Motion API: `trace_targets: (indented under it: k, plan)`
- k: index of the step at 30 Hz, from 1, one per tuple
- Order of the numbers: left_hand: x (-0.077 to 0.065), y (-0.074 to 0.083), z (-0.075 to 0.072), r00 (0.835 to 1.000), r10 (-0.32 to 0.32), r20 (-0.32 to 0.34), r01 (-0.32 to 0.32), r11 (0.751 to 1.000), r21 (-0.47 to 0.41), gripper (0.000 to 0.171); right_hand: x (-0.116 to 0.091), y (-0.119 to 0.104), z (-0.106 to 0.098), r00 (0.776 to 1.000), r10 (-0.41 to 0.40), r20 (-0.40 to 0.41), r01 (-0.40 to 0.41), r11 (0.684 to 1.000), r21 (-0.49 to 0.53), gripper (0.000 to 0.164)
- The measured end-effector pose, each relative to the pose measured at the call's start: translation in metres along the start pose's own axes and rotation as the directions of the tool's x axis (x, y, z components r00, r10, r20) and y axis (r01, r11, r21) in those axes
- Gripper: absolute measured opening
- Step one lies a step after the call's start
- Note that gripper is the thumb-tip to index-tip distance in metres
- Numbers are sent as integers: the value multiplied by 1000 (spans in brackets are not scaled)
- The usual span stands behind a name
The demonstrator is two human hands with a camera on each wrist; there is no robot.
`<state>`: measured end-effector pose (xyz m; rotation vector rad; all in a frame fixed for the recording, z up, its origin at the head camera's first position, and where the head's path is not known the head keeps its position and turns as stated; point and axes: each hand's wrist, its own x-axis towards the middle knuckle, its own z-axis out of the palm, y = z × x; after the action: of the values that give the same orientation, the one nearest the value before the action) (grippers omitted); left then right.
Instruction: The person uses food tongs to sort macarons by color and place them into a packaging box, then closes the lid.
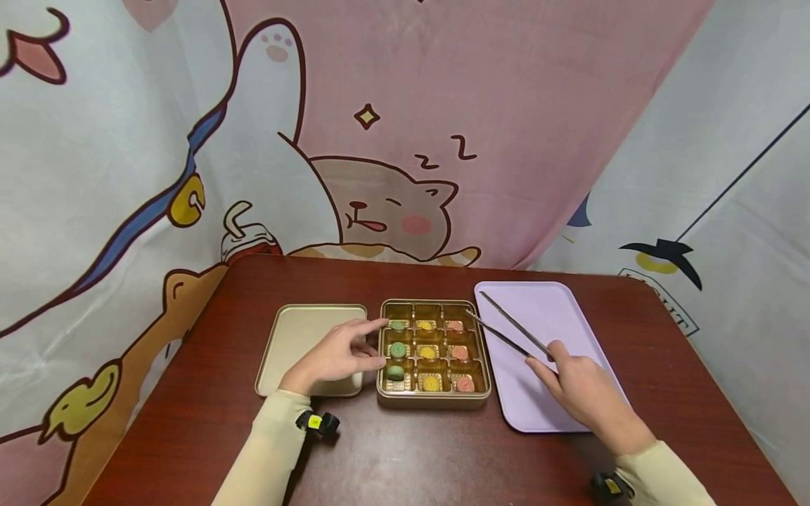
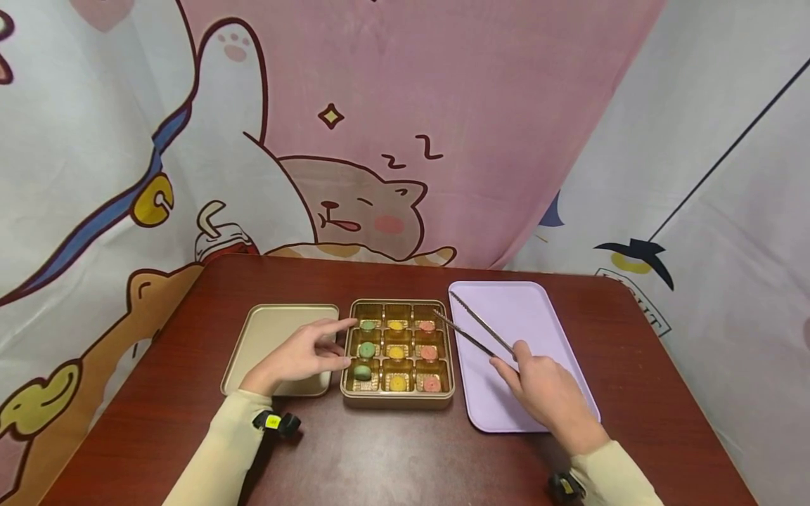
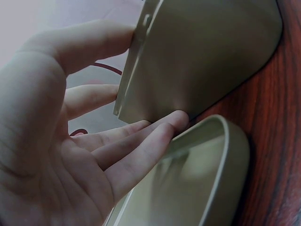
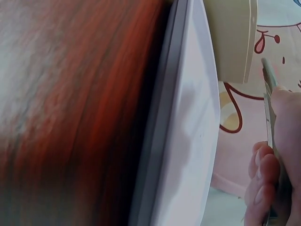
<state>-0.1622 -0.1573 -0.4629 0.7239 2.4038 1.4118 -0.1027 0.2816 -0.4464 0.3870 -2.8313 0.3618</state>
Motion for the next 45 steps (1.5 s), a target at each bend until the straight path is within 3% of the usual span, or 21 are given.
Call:
trace_targets:
  k: [6, 10, 16, 22, 27, 35, 45]
  plan:
    - [1, -1, 0, 1000, 0, 0, 0, 1000, -5, 78, -7, 12, -8, 997, 74, 10, -74, 997, -6, 38]
    - [1, -1, 0, 1000, -1, -4, 1, 1000, -7, 78, -15, 24, -11, 995, 96, -36, -97, 995, -21, 38]
    - [0, -1, 0, 1000, -1, -7, 1, 1000, -13, 78, -28, 44, -21, 975, 224, 0, -224, 974, -43, 42]
    - [0, 1, 0, 1000, -3, -7, 3, 1000, -14, 78, -39, 65, -30, 929, 362, 73, -359, 932, -52, 48]
    - [0, 1, 0, 1000, -5, -5, 5, 1000, -6, 78, -50, 82, -37, 869, 477, 136, -472, 879, -68, 54]
    - [0, 1, 0, 1000, -4, -3, 4, 1000, -5, 78, -68, 105, -38, 773, 609, 178, -586, 792, -168, 56]
    - [-1, 1, 0, 1000, 8, -8, -8, 1000, 10, 77, -86, 120, -38, 718, 671, 187, -624, 739, -255, 54]
